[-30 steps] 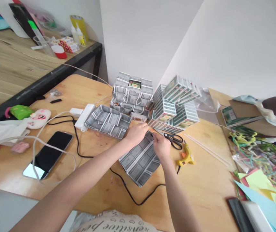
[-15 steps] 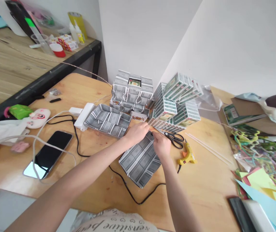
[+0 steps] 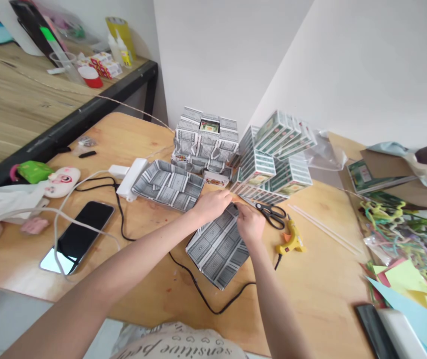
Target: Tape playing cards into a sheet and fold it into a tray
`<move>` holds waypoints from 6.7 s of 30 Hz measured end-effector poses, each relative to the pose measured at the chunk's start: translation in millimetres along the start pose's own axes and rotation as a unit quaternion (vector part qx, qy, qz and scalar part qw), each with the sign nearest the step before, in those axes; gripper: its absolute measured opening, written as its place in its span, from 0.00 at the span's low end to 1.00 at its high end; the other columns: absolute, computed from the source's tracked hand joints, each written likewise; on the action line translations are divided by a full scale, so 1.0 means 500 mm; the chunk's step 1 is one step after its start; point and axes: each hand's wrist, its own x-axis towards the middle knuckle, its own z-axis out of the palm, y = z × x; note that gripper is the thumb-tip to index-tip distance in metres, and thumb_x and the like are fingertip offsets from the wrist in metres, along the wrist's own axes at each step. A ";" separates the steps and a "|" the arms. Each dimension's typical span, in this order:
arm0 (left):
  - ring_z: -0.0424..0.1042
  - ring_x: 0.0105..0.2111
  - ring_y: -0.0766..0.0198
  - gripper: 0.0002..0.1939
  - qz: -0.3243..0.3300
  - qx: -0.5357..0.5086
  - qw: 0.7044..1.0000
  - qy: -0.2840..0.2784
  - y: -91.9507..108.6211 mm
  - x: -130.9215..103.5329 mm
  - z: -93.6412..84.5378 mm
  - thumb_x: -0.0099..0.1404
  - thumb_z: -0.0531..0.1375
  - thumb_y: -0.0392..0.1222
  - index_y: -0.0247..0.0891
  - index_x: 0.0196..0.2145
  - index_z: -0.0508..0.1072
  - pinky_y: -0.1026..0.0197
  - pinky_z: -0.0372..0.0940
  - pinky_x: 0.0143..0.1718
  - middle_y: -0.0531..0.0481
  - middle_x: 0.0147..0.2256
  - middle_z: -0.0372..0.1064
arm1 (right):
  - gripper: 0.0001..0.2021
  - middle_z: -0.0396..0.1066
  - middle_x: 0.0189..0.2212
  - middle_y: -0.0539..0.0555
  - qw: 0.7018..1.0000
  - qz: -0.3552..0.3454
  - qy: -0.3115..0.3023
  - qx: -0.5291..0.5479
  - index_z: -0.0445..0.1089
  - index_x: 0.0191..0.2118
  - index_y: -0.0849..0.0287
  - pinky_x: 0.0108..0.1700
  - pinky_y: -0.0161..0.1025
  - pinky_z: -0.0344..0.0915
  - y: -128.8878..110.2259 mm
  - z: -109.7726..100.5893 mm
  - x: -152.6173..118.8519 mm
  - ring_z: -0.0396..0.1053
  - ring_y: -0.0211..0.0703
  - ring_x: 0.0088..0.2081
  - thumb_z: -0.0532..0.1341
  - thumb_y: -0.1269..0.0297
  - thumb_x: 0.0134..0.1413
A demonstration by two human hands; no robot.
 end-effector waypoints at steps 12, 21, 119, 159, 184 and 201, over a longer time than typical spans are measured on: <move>0.71 0.38 0.67 0.15 -0.168 -0.325 0.919 0.145 0.006 -0.011 0.044 0.55 0.52 0.24 0.35 0.38 0.68 0.62 0.67 0.43 0.49 0.37 0.72 | 0.21 0.74 0.38 0.53 0.999 -0.035 -0.031 -0.026 0.70 0.46 0.55 0.33 0.33 0.59 -0.010 -0.011 0.005 0.70 0.41 0.34 0.49 0.75 0.49; 0.71 0.43 0.64 0.20 -0.231 -0.350 0.897 0.140 0.024 -0.022 0.050 0.54 0.53 0.24 0.34 0.44 0.67 0.60 0.66 0.46 0.45 0.43 0.71 | 0.21 0.74 0.40 0.52 0.998 -0.057 -0.037 -0.005 0.70 0.45 0.56 0.36 0.34 0.61 -0.012 -0.010 0.002 0.70 0.42 0.38 0.48 0.76 0.49; 0.72 0.41 0.68 0.15 -0.129 -0.243 0.927 0.254 0.091 -0.111 -0.039 0.65 0.48 0.34 0.41 0.47 0.67 0.67 0.65 0.43 0.52 0.43 0.72 | 0.22 0.72 0.45 0.56 0.869 0.065 -0.233 0.432 0.69 0.47 0.58 0.51 0.46 0.66 -0.016 -0.191 0.015 0.69 0.49 0.47 0.64 0.59 0.43; 0.73 0.38 0.58 0.15 -0.247 -0.210 0.945 0.054 0.054 -0.060 0.049 0.60 0.50 0.29 0.34 0.40 0.73 0.59 0.64 0.43 0.42 0.36 0.74 | 0.20 0.73 0.42 0.53 0.990 -0.049 -0.134 0.014 0.68 0.49 0.54 0.40 0.34 0.64 -0.020 -0.039 0.000 0.72 0.43 0.40 0.49 0.74 0.53; 0.73 0.34 0.60 0.15 -0.214 -0.188 0.958 0.042 0.071 -0.077 0.047 0.63 0.47 0.31 0.33 0.43 0.70 0.60 0.66 0.38 0.42 0.34 0.73 | 0.20 0.74 0.31 0.53 0.989 -0.125 -0.034 -0.067 0.69 0.45 0.60 0.27 0.32 0.57 -0.022 -0.009 -0.028 0.70 0.40 0.30 0.50 0.76 0.46; 0.73 0.31 0.60 0.14 -0.208 -0.173 0.962 0.023 0.068 -0.076 0.035 0.66 0.44 0.34 0.35 0.44 0.65 0.62 0.64 0.29 0.45 0.29 0.72 | 0.15 0.75 0.36 0.54 0.993 -0.116 -0.009 0.009 0.72 0.41 0.58 0.36 0.30 0.65 -0.002 -0.002 -0.039 0.72 0.37 0.33 0.48 0.71 0.56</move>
